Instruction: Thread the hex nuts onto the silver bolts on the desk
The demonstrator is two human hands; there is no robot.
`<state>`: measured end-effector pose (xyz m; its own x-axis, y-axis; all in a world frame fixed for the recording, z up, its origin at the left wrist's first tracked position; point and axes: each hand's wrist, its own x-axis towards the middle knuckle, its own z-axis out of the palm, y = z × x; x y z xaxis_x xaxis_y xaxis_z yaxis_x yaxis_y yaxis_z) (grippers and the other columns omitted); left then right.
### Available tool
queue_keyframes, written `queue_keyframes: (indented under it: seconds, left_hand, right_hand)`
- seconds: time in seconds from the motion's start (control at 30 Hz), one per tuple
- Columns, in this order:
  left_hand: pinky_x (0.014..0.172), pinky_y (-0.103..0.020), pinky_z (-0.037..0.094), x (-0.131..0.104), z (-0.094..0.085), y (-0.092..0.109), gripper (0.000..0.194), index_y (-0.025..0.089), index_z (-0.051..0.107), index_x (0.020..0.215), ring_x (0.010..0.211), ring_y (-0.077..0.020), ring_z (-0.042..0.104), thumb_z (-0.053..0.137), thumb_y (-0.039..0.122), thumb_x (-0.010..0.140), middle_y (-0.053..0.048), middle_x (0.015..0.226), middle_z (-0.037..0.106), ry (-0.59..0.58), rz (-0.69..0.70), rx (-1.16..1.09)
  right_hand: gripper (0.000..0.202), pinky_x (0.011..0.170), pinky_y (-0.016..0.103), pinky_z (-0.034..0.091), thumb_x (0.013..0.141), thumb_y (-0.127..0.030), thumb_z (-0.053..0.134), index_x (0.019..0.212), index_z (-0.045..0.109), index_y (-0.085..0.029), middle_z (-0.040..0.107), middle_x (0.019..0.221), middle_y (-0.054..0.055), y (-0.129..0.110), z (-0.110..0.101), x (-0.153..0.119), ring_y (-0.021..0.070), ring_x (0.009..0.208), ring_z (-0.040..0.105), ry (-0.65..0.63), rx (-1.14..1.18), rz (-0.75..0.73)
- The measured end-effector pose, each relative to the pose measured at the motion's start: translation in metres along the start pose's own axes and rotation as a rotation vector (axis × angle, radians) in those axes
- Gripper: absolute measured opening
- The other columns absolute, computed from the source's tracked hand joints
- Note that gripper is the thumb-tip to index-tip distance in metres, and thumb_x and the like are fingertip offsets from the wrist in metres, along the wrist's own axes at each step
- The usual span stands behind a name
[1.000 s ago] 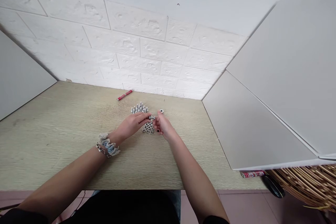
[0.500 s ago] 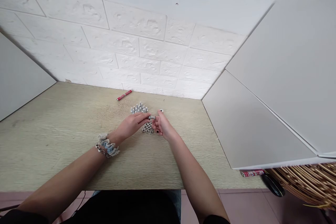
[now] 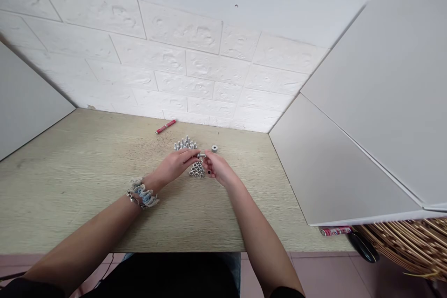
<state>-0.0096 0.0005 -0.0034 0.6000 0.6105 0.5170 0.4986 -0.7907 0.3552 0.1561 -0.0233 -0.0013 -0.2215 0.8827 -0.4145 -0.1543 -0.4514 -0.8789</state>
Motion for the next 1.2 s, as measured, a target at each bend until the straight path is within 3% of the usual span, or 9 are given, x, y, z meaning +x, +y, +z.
queue_keyframes:
  seconds: [0.1, 0.27, 0.57, 0.73, 0.9, 1.03, 1.2]
  left_hand:
    - [0.068, -0.024, 0.047, 0.0, 0.002, -0.003, 0.028, 0.016, 0.055, 0.106, 0.076, -0.0138, 0.059, 0.04, 0.03, 0.087, -0.006, 0.088, 0.063, 0.014, -0.012, -0.015]
    - [0.074, -0.026, 0.046, 0.0, 0.004, -0.006, 0.027, 0.018, 0.055, 0.106, 0.084, -0.0151, 0.059, 0.042, 0.03, 0.086, -0.005, 0.092, 0.065, 0.036, -0.04, -0.054]
    - [0.068, -0.024, 0.041, 0.005, -0.004, 0.004, 0.021, 0.019, 0.059, 0.093, 0.074, -0.0131, 0.057, 0.047, 0.033, 0.083, -0.002, 0.084, 0.064, 0.015, -0.23, -0.224]
    - [0.055, -0.022, 0.036, 0.012, -0.009, 0.007, 0.028, 0.016, 0.059, 0.077, 0.058, -0.0104, 0.05, 0.047, 0.041, 0.079, 0.002, 0.061, 0.055, -0.129, -0.459, -0.563]
    - [0.049, -0.021, 0.033, 0.013, -0.01, 0.007, 0.031, 0.015, 0.057, 0.079, 0.056, -0.0081, 0.048, 0.05, 0.044, 0.076, 0.0, 0.068, 0.055, -0.217, -0.647, -0.916]
    - [0.049, -0.019, 0.033, 0.011, -0.005, 0.006, 0.033, 0.017, 0.055, 0.09, 0.063, -0.0082, 0.052, 0.049, 0.047, 0.077, -0.002, 0.084, 0.056, -0.237, -0.673, -1.066]
    - [0.049, -0.018, 0.033, 0.01, -0.002, 0.002, 0.034, 0.015, 0.055, 0.086, 0.061, -0.007, 0.049, 0.054, 0.047, 0.074, -0.001, 0.079, 0.053, -0.218, -0.641, -1.074]
  right_hand:
    - [0.034, 0.04, 0.018, 0.022, 0.074, -0.051, 0.051, 0.073, 0.048, -0.018, 0.047, 0.06, -0.004, -0.002, -0.002, -0.002, 0.0056, 0.048, 0.039, -0.012, -0.003, -0.057]
    - [0.03, 0.049, 0.019, 0.033, 0.067, -0.042, 0.063, 0.078, 0.048, -0.018, 0.052, 0.067, -0.003, -0.003, -0.006, -0.002, 0.0063, 0.054, 0.044, -0.069, 0.013, -0.182]
    - [0.021, 0.047, 0.02, 0.034, 0.072, -0.028, 0.056, 0.088, 0.046, -0.021, 0.046, 0.067, -0.006, -0.002, -0.007, 0.003, 0.0055, 0.052, 0.042, -0.022, -0.176, -0.441]
    - [0.015, 0.049, 0.021, 0.036, 0.074, -0.024, 0.05, 0.088, 0.044, -0.021, 0.046, 0.066, -0.006, -0.001, -0.006, 0.002, 0.0062, 0.052, 0.043, 0.024, -0.271, -0.506]
    - [0.014, 0.047, 0.021, 0.033, 0.075, -0.024, 0.047, 0.089, 0.045, -0.021, 0.047, 0.07, -0.005, 0.0, -0.003, 0.001, 0.0058, 0.05, 0.04, 0.023, -0.348, -0.501]
    - [0.014, 0.052, 0.022, 0.035, 0.077, -0.023, 0.046, 0.09, 0.046, -0.021, 0.051, 0.074, -0.003, 0.003, -0.001, 0.001, 0.008, 0.056, 0.044, 0.032, -0.431, -0.516]
    - [0.014, 0.059, 0.025, 0.037, 0.078, -0.023, 0.043, 0.091, 0.048, -0.021, 0.054, 0.075, -0.001, 0.004, 0.004, -0.003, 0.0117, 0.064, 0.049, 0.088, -0.56, -0.597]
